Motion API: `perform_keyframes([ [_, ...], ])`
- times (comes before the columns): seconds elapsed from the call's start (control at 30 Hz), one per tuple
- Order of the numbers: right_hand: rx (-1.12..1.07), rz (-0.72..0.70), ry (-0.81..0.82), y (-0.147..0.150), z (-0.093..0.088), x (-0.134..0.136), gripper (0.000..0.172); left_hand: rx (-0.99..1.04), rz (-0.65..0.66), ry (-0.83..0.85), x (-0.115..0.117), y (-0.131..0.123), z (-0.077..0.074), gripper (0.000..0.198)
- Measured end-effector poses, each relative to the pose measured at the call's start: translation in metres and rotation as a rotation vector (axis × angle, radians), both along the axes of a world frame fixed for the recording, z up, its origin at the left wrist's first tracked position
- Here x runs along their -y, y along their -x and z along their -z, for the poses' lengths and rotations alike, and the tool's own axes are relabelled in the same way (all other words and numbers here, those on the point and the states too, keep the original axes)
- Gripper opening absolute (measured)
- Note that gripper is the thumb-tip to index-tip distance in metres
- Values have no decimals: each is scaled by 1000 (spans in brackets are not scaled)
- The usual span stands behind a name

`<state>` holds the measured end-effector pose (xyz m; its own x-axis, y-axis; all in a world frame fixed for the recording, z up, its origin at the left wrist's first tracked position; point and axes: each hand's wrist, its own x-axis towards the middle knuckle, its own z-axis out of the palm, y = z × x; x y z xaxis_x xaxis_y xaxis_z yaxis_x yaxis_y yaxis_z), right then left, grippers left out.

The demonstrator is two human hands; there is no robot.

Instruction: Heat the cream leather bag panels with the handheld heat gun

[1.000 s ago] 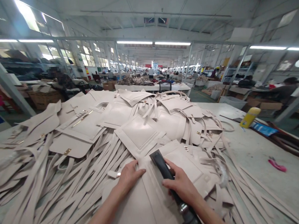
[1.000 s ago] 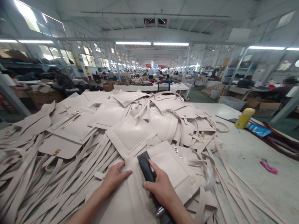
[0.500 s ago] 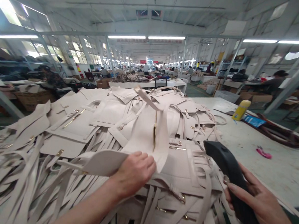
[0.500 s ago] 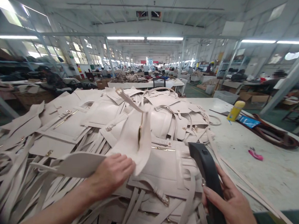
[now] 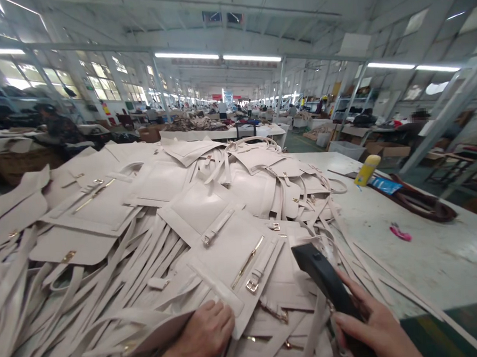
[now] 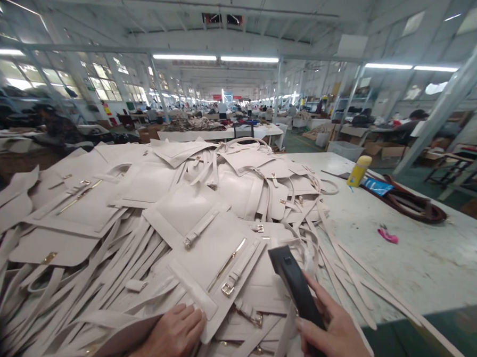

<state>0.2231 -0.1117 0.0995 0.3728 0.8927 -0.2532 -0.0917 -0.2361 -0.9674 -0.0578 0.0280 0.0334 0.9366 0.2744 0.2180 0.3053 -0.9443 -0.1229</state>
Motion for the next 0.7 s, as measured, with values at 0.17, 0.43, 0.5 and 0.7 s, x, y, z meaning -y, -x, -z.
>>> perform_keyframes([
  [0.17, 4, -104, 35, 5, 15, -53, 85, 38, 16, 0, -1, 4, 6, 16],
  [0.43, 165, -122, 33, 7, 31, -104, 84, 68, -33, -13, 7, 7, 7, 11],
  [0.5, 195, -105, 4, 9, 27, -97, 84, 74, -40, -9, 6, 10, -3, 13],
  [0.7, 185, 72, -56, -4, 30, -49, 85, 327, -88, -44, -5, 35, -96, 14],
])
